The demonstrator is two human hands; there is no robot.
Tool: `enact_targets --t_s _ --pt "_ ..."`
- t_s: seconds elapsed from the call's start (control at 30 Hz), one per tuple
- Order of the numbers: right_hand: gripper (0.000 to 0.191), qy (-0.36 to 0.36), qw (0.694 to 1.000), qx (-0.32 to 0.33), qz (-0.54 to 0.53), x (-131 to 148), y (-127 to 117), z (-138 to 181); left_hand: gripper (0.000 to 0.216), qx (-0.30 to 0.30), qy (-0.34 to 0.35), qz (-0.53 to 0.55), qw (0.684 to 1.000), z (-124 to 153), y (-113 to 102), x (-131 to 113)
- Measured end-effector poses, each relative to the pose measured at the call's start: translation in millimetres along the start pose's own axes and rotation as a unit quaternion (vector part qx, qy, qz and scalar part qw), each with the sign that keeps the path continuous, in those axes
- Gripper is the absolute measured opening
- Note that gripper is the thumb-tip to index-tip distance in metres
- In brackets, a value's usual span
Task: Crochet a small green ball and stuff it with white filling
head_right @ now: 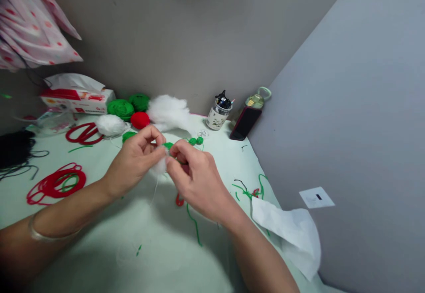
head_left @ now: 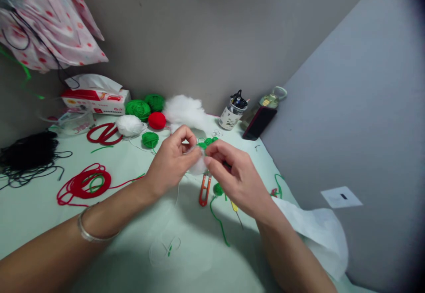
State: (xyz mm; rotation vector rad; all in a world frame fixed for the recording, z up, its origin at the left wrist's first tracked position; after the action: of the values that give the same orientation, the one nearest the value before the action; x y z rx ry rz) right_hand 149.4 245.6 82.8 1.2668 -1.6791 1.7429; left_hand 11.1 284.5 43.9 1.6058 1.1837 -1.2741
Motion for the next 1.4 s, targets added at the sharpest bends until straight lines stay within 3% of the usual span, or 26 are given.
enact_targets --t_s 0.07,0.13,0.23,0.37,0.43,0.57,0.7,0.8,1.03,1.1,1.27,1.33,1.4 --pt "0.015 0.005 0.999 -0.010 -0.039 -3 6 -4 0.022 -0.050 0.055 -0.040 0.996 2 -3 -4" --pt "0.020 0.000 0.996 -0.029 -0.086 -7 8 -8 0.021 -0.062 0.082 -0.054 0.993 4 -3 -6" --pt "0.025 -0.017 0.993 -0.079 -0.088 -11 3 -12 0.018 -0.014 0.076 -0.018 0.997 5 2 -9" --pt "0.026 -0.048 0.988 -0.147 -0.007 -7 -12 -7 0.015 0.053 0.077 0.016 0.995 7 6 -21" --pt "0.026 -0.058 0.988 -0.141 0.014 -2 -16 -3 0.017 0.059 0.070 0.024 0.996 6 4 -23" --pt "0.013 -0.053 0.997 -0.052 0.003 6 -11 3 0.020 0.044 0.048 0.039 0.997 1 0 -16" --pt "0.011 -0.035 0.999 -0.011 0.008 8 5 6 0.020 -0.036 0.077 0.006 0.996 0 -5 -9" --pt "0.014 -0.028 0.999 -0.014 0.022 1 14 2 0.021 -0.084 0.079 -0.032 0.993 1 -7 -5" --pt "0.015 -0.149 0.971 -0.136 0.130 5 -18 -2 0.020 -0.025 0.022 0.088 0.996 -3 -5 5" --pt "0.018 -0.166 0.972 -0.144 0.083 9 -25 2 0.020 -0.009 0.015 0.091 0.996 -4 -3 8" --pt "0.022 -0.152 0.970 -0.046 -0.186 7 -20 1 0.023 0.014 0.007 0.115 0.993 -3 4 12" --pt "0.011 -0.113 0.973 -0.081 -0.181 -1 -23 -2 0.024 0.012 -0.009 0.152 0.988 -2 5 12" --pt "0.011 -0.089 0.984 -0.129 -0.088 -7 -27 -5 0.024 0.007 -0.032 0.188 0.982 -1 6 11"
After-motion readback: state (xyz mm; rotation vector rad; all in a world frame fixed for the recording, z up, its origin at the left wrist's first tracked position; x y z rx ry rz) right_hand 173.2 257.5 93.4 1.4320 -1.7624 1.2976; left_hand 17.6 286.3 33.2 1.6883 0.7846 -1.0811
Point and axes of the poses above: each hand's wrist, its own z-axis away from the middle knuckle, its own y-axis out of the palm, x = y × z, the point moved 6 cm from there along -z, towards the middle knuckle, and after that the axes turned 4 degrees about x, right-handed, at the moved point
